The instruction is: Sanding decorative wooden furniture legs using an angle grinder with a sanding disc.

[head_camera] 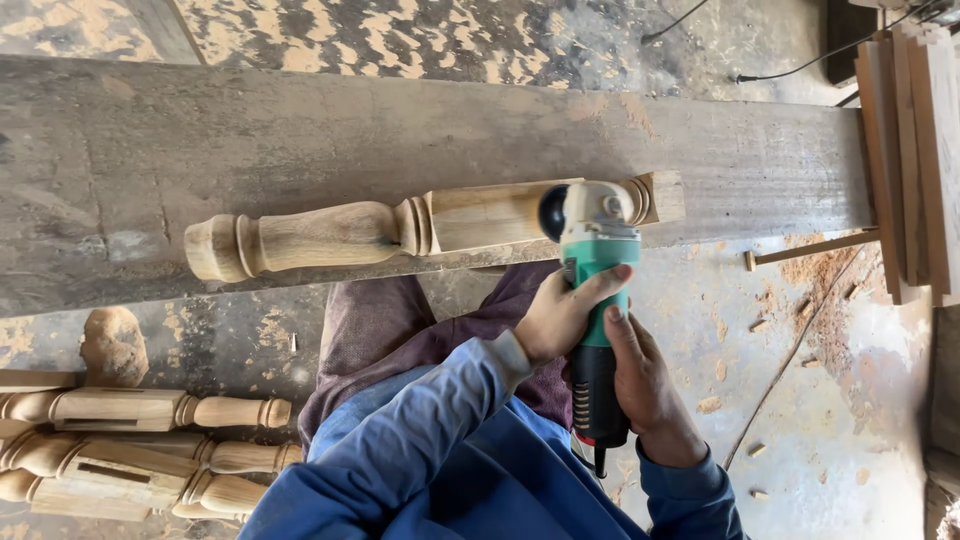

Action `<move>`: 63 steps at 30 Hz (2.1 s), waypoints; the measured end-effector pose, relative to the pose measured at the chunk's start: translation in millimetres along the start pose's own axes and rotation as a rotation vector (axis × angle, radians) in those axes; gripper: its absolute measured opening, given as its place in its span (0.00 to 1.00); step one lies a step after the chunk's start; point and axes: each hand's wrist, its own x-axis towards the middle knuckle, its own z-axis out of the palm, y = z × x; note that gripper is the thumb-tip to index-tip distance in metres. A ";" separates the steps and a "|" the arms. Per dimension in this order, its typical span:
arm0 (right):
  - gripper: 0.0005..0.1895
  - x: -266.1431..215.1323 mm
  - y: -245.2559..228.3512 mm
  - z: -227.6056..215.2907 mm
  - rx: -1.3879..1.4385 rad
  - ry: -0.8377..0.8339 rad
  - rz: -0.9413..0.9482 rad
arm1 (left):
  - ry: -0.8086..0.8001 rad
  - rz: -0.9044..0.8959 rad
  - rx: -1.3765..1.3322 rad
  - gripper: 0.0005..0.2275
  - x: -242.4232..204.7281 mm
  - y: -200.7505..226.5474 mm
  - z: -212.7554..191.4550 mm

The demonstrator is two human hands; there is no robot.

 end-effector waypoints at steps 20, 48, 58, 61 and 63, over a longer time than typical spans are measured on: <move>0.28 26.2 -28.7 16.2 -0.282 -0.355 -0.107 | 0.159 0.277 -0.252 0.16 -24.7 17.2 -16.4; 0.35 7.3 -12.8 17.4 0.128 -0.559 -0.119 | 0.252 0.191 -0.188 0.20 -36.9 28.8 -25.3; 0.36 -4.8 -9.5 11.1 0.374 -0.326 -0.044 | 0.093 0.034 -0.122 0.21 3.4 27.0 -9.4; 0.36 -0.4 0.6 12.5 0.400 -0.211 -0.027 | 0.049 -0.022 -0.051 0.23 13.6 26.9 -6.2; 0.36 8.4 15.1 12.1 0.395 -0.148 -0.088 | -0.017 -0.032 -0.049 0.23 21.9 24.5 -7.3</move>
